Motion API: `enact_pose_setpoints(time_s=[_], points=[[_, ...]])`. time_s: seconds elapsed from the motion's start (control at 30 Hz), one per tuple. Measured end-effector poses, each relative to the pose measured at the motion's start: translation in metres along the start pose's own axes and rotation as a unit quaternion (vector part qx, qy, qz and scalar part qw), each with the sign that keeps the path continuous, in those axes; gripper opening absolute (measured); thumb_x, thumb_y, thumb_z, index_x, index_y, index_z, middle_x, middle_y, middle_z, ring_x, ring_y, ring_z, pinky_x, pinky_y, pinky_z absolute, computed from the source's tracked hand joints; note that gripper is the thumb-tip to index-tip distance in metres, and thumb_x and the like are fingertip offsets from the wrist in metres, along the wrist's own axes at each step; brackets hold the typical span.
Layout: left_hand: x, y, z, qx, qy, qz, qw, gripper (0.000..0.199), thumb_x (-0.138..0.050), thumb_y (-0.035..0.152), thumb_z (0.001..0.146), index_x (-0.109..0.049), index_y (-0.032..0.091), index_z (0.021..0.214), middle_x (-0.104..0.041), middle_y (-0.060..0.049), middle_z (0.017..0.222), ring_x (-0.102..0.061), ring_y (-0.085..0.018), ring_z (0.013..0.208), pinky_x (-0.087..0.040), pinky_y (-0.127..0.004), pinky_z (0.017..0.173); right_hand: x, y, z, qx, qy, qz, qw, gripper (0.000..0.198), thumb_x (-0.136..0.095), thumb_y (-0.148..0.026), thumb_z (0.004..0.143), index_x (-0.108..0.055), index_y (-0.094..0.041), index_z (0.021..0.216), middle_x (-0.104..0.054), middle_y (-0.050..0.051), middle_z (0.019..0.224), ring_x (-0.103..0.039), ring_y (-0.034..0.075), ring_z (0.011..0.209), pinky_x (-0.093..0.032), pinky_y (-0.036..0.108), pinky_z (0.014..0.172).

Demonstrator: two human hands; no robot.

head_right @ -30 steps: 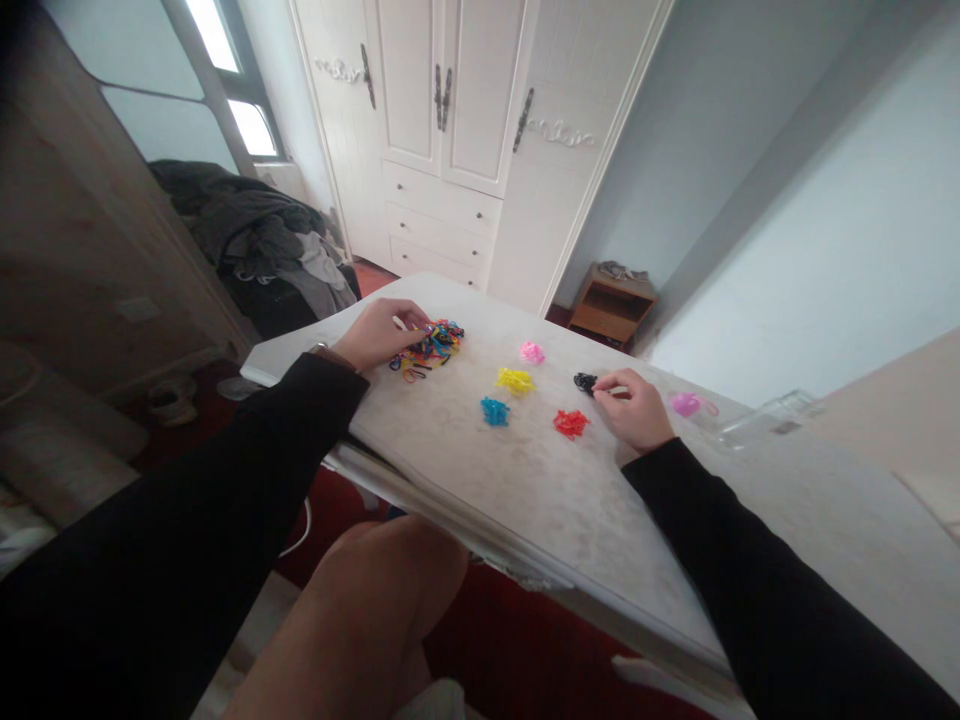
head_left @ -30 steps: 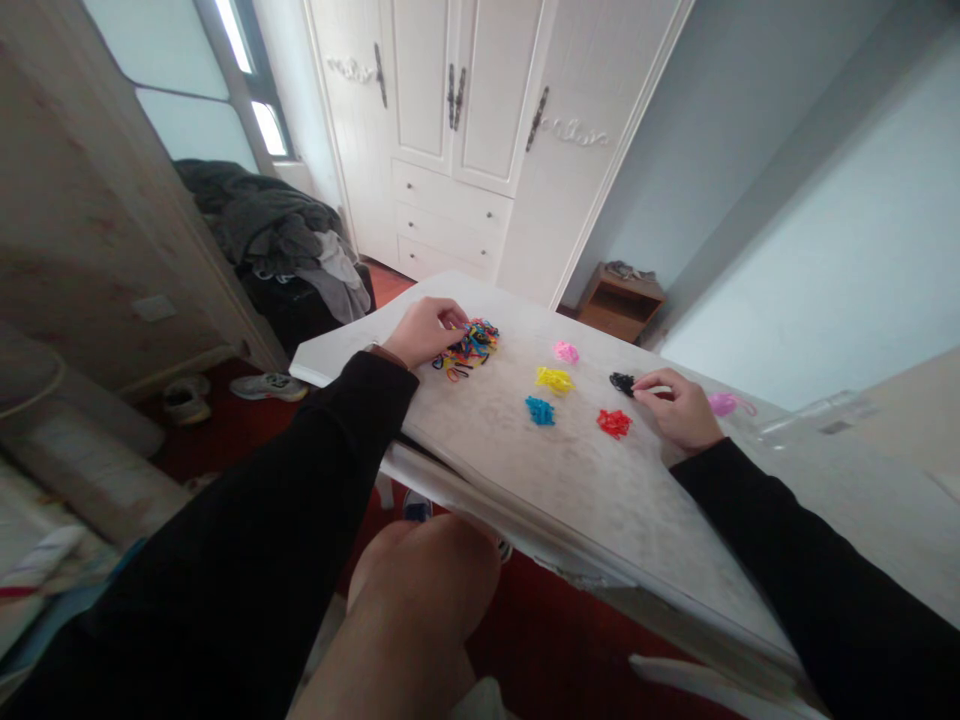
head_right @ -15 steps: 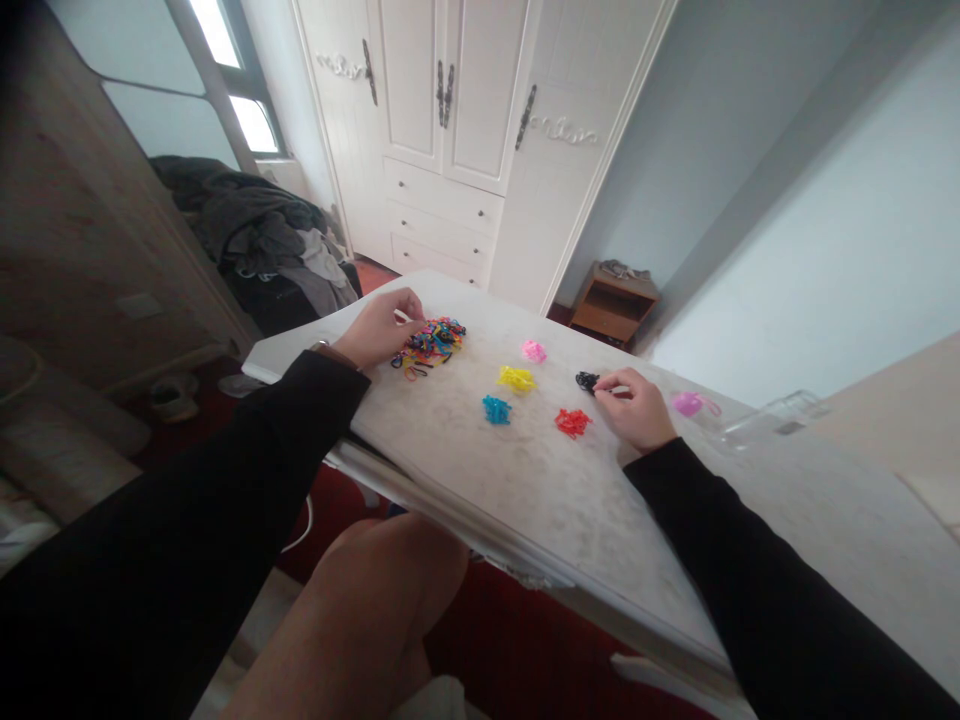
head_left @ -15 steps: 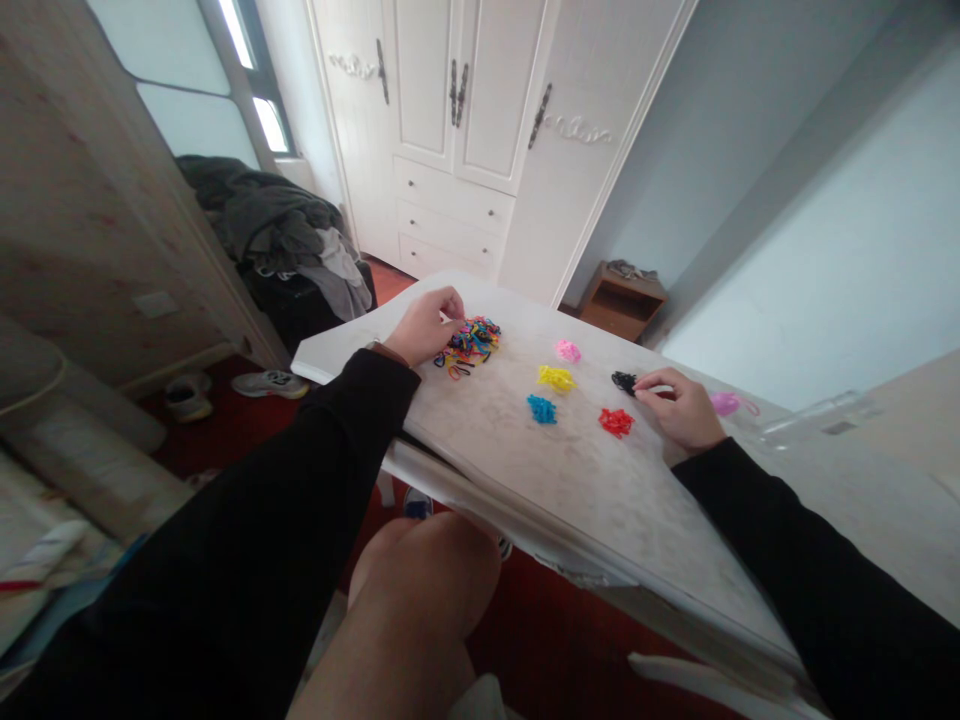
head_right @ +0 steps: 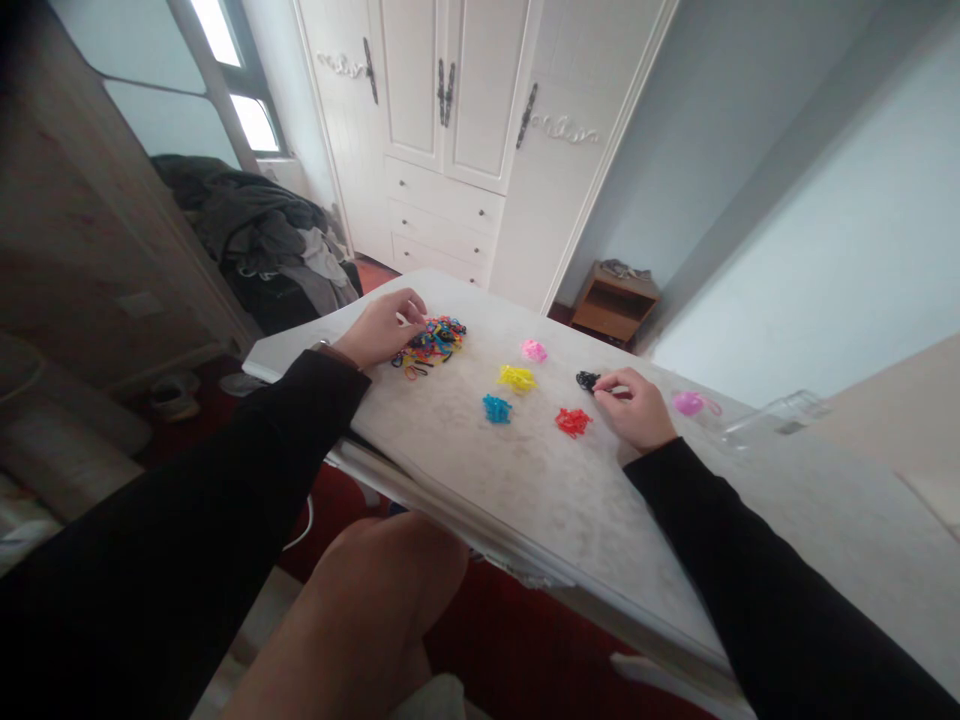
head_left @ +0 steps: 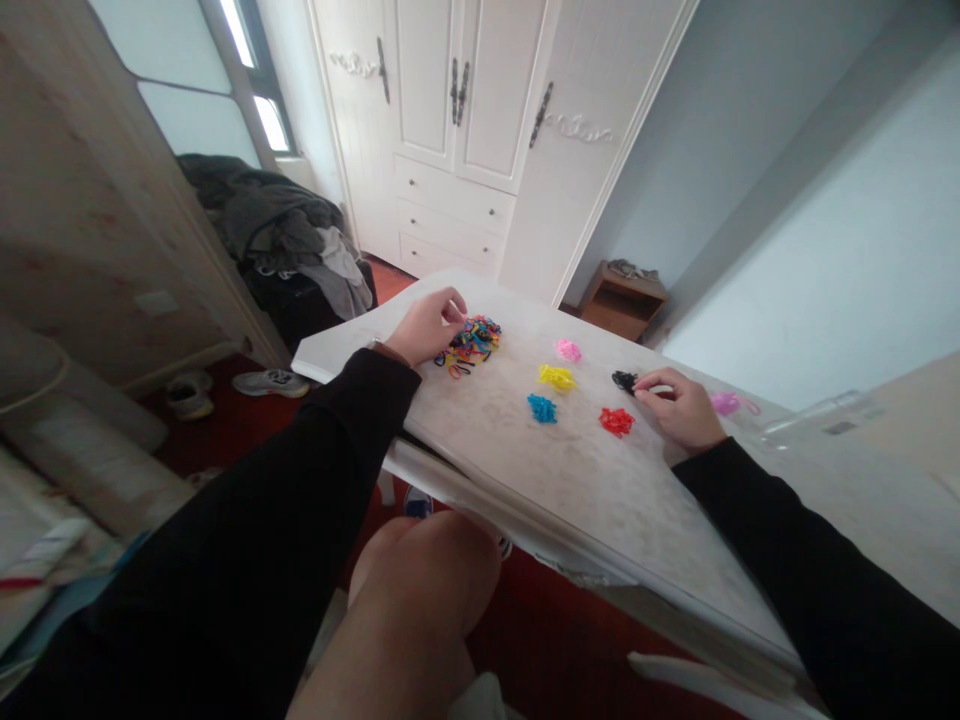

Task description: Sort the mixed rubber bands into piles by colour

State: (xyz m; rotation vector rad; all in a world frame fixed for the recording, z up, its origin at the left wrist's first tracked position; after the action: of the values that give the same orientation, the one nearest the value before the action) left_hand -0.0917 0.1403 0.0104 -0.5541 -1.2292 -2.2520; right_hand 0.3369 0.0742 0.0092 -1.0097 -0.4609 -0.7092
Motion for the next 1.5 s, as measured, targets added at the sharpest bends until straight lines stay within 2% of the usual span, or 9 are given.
enact_pose_setpoints(time_s=[0.3,0.47,0.6,0.9,1.23,1.5], points=[[0.001,0.002,0.0,-0.031,0.044,-0.063,0.997,0.02,-0.059,0.006,0.077,-0.059,0.02,0.092,-0.064,-0.001,0.081,-0.061,-0.017,0.075,-0.051,-0.032,0.074,0.0,0.0,0.0,-0.001,-0.002,-0.001,1.0,0.015,-0.069,-0.039,0.072,-0.072,-0.024,0.073,-0.077,0.006,0.09,-0.073,0.027,0.091,-0.062,0.042,0.081],[0.002,0.007,-0.002,-0.023,0.023,-0.125,0.992,0.024,-0.072,0.013,0.073,-0.058,0.02,0.091,-0.069,-0.002,0.081,-0.067,-0.017,0.075,-0.055,-0.032,0.073,0.0,-0.003,-0.001,0.003,-0.004,-0.002,1.0,0.014,-0.069,-0.038,0.073,-0.071,-0.024,0.073,-0.077,0.006,0.09,-0.073,0.028,0.092,-0.062,0.043,0.081],[0.001,0.008,-0.003,-0.002,0.003,-0.156,0.988,0.026,-0.081,0.02,0.069,-0.059,0.018,0.083,-0.07,-0.003,0.078,-0.071,-0.018,0.074,-0.059,-0.032,0.072,0.0,-0.004,-0.001,0.006,-0.009,-0.003,1.0,0.013,-0.069,-0.037,0.074,-0.072,-0.025,0.074,-0.077,0.006,0.091,-0.073,0.028,0.092,-0.061,0.042,0.08],[0.001,0.008,-0.002,0.039,-0.015,-0.158,0.986,0.024,-0.083,0.019,0.065,-0.063,0.017,0.077,-0.072,-0.004,0.075,-0.073,-0.019,0.072,-0.058,-0.029,0.066,-0.001,-0.002,-0.001,0.009,-0.012,-0.005,1.0,0.013,-0.07,-0.037,0.074,-0.073,-0.024,0.075,-0.077,0.006,0.09,-0.073,0.027,0.091,-0.061,0.041,0.078],[0.002,0.009,-0.003,-0.001,0.004,-0.118,0.993,0.019,-0.078,0.023,0.068,-0.064,0.018,0.08,-0.067,-0.002,0.074,-0.064,-0.014,0.063,-0.046,-0.026,0.057,0.0,-0.002,-0.001,0.011,-0.013,-0.005,1.0,0.012,-0.07,-0.036,0.074,-0.073,-0.024,0.075,-0.077,0.005,0.091,-0.073,0.026,0.091,-0.062,0.04,0.078],[0.004,0.011,-0.004,0.001,0.004,-0.117,0.993,0.02,-0.081,0.023,0.068,-0.065,0.017,0.079,-0.07,-0.004,0.081,-0.068,-0.016,0.07,-0.055,-0.029,0.064,0.0,-0.001,-0.001,0.012,-0.014,-0.002,1.0,0.011,-0.07,-0.036,0.074,-0.073,-0.025,0.074,-0.078,0.005,0.091,-0.073,0.026,0.091,-0.062,0.04,0.078]])
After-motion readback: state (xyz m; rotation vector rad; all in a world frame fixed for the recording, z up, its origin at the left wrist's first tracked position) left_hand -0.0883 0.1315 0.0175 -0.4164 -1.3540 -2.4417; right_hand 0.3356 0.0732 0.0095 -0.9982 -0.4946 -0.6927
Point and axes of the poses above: each hand's wrist, its own z-axis towards the middle knuckle, its own x-axis out of the back of the hand, y = z × x, the point moved 3 cm from there along z, towards the middle knuckle
